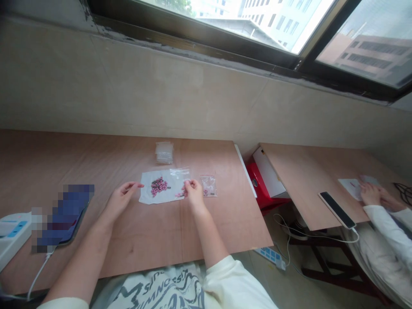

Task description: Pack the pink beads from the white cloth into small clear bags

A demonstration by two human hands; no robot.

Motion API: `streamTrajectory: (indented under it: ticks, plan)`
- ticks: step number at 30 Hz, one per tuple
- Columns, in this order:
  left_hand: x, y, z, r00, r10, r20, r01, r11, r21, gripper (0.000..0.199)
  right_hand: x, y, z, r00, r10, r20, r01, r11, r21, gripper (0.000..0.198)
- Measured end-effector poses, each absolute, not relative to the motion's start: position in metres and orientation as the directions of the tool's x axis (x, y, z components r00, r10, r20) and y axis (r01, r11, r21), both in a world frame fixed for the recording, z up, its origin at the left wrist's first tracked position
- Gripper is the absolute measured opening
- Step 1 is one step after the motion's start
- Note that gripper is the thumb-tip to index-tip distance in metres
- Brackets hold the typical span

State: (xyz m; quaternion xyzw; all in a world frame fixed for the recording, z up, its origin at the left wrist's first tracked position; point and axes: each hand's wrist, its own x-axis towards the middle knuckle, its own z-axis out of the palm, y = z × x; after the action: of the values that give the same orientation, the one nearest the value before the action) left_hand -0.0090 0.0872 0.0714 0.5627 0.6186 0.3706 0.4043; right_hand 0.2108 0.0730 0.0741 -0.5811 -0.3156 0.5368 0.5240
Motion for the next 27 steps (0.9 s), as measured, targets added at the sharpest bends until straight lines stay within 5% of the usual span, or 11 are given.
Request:
streamTrajectory:
  ticks: [7,16,27]
  plan:
    - [-0.035,0.082,0.018,-0.067,0.998,-0.001,0.542,0.037,0.84,0.025,0.283,0.073,0.044,0.697,0.697,-0.171,0.243,-0.453,-0.858,0.02]
    - [-0.036,0.075,0.015,-0.035,0.999,0.041,0.599,-0.012,0.801,0.026,0.282,0.075,0.04,0.691,0.721,-0.049,0.508,-0.533,-0.677,0.02]
    - [-0.037,0.075,0.015,-0.031,0.998,0.051,0.582,-0.023,0.813,0.027,0.274,0.075,0.047,0.759,0.65,0.035,0.57,-0.638,-0.518,0.021]
